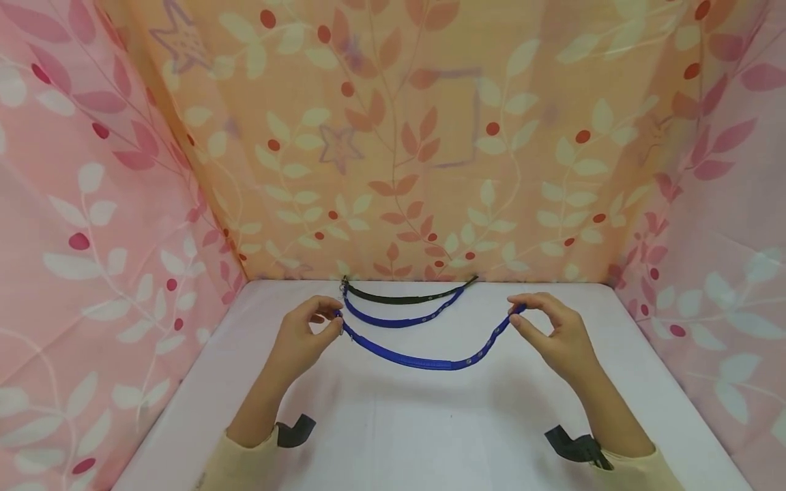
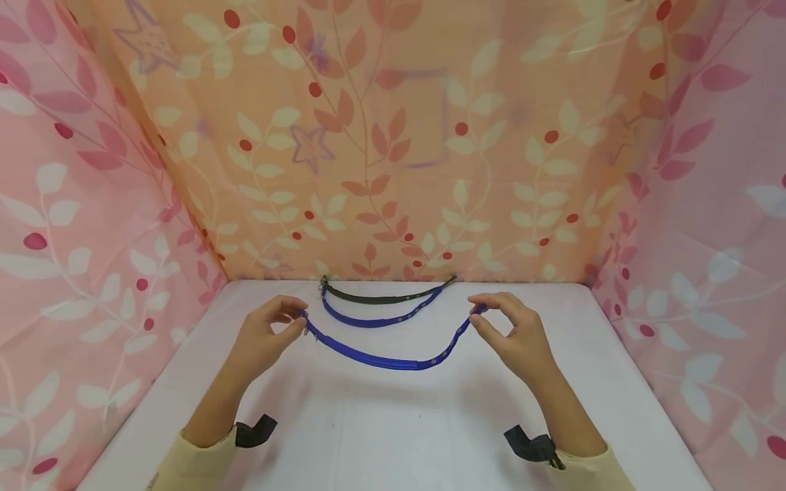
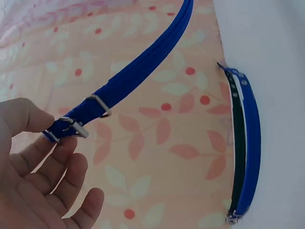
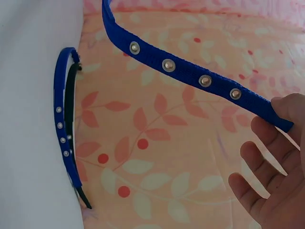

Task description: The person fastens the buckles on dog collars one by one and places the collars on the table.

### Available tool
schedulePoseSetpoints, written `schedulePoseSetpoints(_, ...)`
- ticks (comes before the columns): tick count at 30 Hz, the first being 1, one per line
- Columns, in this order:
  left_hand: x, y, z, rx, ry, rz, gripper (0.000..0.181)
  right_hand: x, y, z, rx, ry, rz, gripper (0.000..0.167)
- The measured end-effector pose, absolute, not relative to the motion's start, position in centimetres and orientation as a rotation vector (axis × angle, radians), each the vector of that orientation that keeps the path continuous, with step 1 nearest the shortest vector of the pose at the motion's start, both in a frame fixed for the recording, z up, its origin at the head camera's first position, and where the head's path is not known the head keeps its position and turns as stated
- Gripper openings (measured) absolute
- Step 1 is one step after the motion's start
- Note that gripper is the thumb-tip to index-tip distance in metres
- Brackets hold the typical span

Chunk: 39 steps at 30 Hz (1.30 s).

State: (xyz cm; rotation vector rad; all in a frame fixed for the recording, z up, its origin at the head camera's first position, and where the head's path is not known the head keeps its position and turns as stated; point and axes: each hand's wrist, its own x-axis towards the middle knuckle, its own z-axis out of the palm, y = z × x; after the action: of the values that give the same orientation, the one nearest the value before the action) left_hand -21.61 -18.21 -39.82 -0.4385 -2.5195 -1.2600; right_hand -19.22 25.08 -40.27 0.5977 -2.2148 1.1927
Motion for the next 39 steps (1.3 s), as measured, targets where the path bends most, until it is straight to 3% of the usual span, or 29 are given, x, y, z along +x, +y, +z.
schedulePoseSetpoints(9,-20.0,-16.3,-39.5,-0.537,-2.322,-1.411,0.021,-18.0,22.9,-38.5,0.589,-2.160,1.340,0.050)
schedulePoseSetpoints(15,-18.9,-14.8,-39.8,-0.574,-2.306,-1.443,0.028,-17.2,21.3,-37.9,0.584,-2.170,1.406,0.040)
schedulePoseSetpoints(20,-18.2,-14.0,-40.1,-0.541,-2.253,-1.618,0.034,-17.1,20.0,-38.0,0.705,-2.166,1.373,0.031)
schedulePoseSetpoints(28,-16.9,-12.8,-39.9,-0.533,-2.084,-1.936,0.031,-16.7,18.6,-39.1,0.944,-2.042,1.321,0.042)
schedulePoseSetpoints(39,-15.3,-11.2,-38.8,-0.649,-2.249,-1.653,0.025,-16.4,17.6,-39.7,1.084,-1.991,1.197,0.045)
